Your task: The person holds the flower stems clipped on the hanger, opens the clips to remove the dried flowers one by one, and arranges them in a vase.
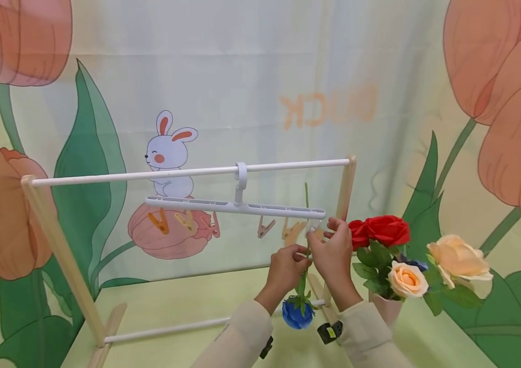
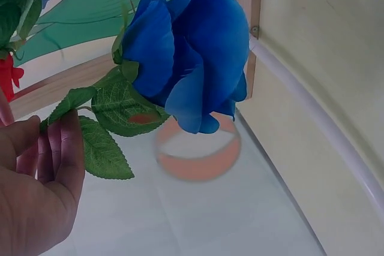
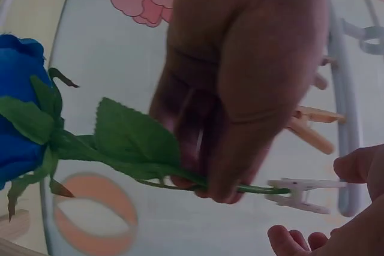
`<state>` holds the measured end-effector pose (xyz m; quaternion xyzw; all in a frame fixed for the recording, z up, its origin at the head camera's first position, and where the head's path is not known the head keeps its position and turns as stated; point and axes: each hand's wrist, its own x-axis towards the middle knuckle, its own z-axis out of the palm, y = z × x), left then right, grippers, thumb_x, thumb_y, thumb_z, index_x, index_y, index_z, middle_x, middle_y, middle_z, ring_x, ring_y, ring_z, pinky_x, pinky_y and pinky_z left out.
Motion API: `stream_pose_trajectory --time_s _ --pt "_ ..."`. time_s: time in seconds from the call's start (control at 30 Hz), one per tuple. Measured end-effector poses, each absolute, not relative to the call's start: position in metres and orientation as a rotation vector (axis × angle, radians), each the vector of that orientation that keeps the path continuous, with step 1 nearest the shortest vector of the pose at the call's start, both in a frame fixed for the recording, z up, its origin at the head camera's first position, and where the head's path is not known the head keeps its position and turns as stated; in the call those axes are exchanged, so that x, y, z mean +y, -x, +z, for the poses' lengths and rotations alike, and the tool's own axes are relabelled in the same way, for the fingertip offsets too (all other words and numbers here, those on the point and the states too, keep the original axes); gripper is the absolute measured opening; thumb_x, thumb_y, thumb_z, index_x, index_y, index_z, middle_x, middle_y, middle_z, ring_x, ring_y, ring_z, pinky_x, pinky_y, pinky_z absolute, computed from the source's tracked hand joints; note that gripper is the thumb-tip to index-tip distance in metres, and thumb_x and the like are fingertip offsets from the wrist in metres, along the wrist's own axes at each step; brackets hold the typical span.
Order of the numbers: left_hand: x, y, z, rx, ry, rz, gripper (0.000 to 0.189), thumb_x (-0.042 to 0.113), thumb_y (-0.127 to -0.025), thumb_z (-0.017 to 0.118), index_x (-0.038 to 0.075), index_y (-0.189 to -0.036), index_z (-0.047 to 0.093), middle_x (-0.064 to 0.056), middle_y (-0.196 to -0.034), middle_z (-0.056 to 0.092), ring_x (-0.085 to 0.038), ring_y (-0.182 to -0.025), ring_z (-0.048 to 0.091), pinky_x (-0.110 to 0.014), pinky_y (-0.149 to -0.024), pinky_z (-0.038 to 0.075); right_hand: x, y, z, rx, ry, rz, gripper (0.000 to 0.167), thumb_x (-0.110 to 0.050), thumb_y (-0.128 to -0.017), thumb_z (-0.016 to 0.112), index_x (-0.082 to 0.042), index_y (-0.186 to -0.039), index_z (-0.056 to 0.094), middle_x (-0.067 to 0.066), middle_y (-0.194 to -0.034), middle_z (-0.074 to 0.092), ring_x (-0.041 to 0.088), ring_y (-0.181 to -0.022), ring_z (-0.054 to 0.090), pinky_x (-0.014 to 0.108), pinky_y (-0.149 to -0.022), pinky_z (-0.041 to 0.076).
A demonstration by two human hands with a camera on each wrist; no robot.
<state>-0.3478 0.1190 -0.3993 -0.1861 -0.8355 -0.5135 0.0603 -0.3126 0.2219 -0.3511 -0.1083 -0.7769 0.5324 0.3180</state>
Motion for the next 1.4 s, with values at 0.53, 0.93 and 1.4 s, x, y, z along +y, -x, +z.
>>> stream_pose_trajectory --time_s 0.53,0.93,1.4 --pt "0.120 0.346 -0.399 -2.557 0.525 -1.515 0.012 0.019 -0.092 0.075 0.016 -0.103 0.078 0.000 -0.085 0.078 -0.007 -0.075 0.072 -0.021 -0.063 0.055 0.215 0.339 -0.362 -1.963 0.338 1.428 0.047 -0.024 -0.090 0.073 -0.006 -0.128 0.051 0.015 -0.119 0.064 0.033 -0.108 0.066 0.049 -0.093 0.058" --pt "0.118 0.346 -0.397 -2.549 0.533 -1.486 0.013 0.019 -0.093 0.073 0.015 -0.105 0.077 -0.001 -0.087 0.078 -0.010 -0.077 0.072 -0.023 -0.065 0.056 0.210 0.343 -0.360 -1.899 0.359 1.381 0.038 -0.019 -0.090 0.073 -0.005 -0.121 0.056 0.016 -0.111 0.066 0.032 -0.104 0.067 0.049 -0.090 0.058" --pt "0.117 0.345 -0.400 -2.553 0.512 -1.503 0.014 0.020 -0.093 0.073 0.012 -0.104 0.077 -0.003 -0.088 0.079 -0.011 -0.076 0.074 -0.023 -0.064 0.058 0.206 0.341 -0.358 -1.887 0.355 1.370 0.035 -0.020 -0.091 0.070 -0.006 -0.121 0.057 0.015 -0.110 0.066 0.033 -0.103 0.067 0.050 -0.089 0.059"
